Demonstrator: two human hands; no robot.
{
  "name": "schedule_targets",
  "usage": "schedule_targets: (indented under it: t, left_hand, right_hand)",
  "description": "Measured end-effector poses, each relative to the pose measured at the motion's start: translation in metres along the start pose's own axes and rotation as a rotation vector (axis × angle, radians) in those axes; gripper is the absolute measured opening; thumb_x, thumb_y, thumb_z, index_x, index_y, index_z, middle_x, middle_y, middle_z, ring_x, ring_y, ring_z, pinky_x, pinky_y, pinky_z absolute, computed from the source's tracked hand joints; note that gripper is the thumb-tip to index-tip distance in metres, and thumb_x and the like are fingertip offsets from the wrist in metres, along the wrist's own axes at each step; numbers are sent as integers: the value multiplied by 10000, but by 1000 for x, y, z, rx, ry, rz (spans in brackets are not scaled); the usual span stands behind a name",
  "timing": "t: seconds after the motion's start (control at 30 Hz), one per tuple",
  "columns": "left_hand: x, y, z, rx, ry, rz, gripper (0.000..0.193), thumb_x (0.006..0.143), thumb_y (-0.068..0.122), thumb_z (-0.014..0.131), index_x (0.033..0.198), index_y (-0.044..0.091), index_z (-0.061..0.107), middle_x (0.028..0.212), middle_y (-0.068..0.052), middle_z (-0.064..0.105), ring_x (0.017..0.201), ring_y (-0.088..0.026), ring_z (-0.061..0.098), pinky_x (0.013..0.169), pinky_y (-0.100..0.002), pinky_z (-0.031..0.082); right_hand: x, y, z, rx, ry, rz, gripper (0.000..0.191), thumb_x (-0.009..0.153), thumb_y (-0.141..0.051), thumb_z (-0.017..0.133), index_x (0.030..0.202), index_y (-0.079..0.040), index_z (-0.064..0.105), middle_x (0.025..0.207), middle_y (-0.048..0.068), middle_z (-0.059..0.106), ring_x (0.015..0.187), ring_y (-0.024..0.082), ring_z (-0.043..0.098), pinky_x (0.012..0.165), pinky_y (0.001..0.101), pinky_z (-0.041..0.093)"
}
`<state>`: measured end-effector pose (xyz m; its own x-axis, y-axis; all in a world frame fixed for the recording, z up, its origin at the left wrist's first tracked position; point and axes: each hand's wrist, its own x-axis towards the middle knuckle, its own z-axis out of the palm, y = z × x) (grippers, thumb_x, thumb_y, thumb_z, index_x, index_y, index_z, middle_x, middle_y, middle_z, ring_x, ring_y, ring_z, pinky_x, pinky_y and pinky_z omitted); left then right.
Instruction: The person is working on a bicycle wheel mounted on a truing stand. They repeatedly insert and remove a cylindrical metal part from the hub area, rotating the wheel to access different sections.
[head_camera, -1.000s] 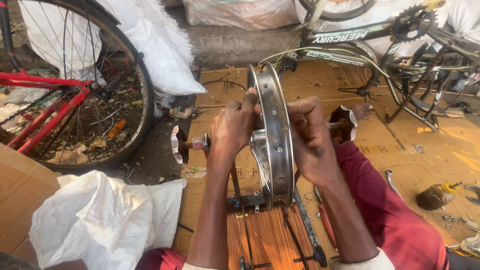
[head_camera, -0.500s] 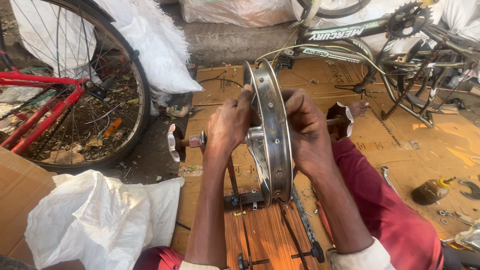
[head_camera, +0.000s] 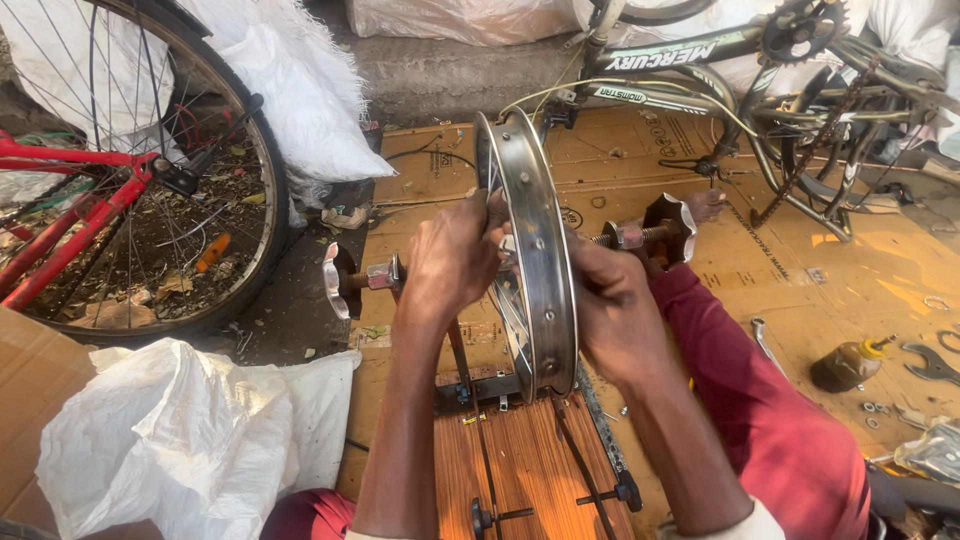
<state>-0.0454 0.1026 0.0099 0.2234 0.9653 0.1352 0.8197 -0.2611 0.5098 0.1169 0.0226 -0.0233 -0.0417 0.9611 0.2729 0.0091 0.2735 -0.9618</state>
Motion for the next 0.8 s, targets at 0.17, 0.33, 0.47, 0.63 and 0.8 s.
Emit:
schedule_targets:
  t: [0.17, 0.33, 0.47, 0.63, 0.8]
  left_hand:
    - [8, -9, 4, -14, -44, -8, 245, 889, 123, 689, 1107, 76, 588, 1013, -166, 739, 937, -347, 737, 868, -513, 554]
    - [12, -15, 14, -2, 5, 62, 392, 789, 166, 800, 1104, 74, 586, 988, -148, 734, 920, -326, 731, 841, -494, 566]
    - [12, -15, 17, -68, 19, 6, 322, 868, 115, 719, 1168, 119, 602, 955, -105, 761, 876, -277, 760, 811, -483, 582]
    - [10, -16, 16, 15, 34, 69, 394, 762, 121, 820, 1099, 85, 618, 975, -127, 745, 887, -289, 730, 834, -477, 570]
    - [14, -13, 18, 26, -67, -70, 294, 949, 187, 703, 1203, 105, 579, 952, -103, 754, 852, -251, 756, 757, -434, 630]
  right_hand:
    - [9, -14, -3, 172, -176, -88, 352, 1015, -33, 580, 1354, -76, 663, 1193, 53, 730, 1052, 118, 679, 906, 239, 547]
    - [10, -19, 4, 431, -190, -66, 274, 1038, -42, 552, 1285, -83, 665, 1145, 98, 735, 1054, 178, 713, 936, 304, 586]
    - [21, -12, 5, 476, -210, -199, 166, 998, 31, 608, 1120, -64, 669, 1235, 137, 728, 1059, 221, 729, 923, 340, 629]
    - [24, -4, 0, 539, -212, -145, 169, 1021, 48, 605, 1127, -56, 685, 1122, 206, 728, 986, 234, 730, 840, 315, 628]
    - [26, -3, 2, 598, -189, -205, 98, 919, 44, 700, 949, -44, 669, 1214, 167, 737, 1030, 233, 758, 918, 349, 656]
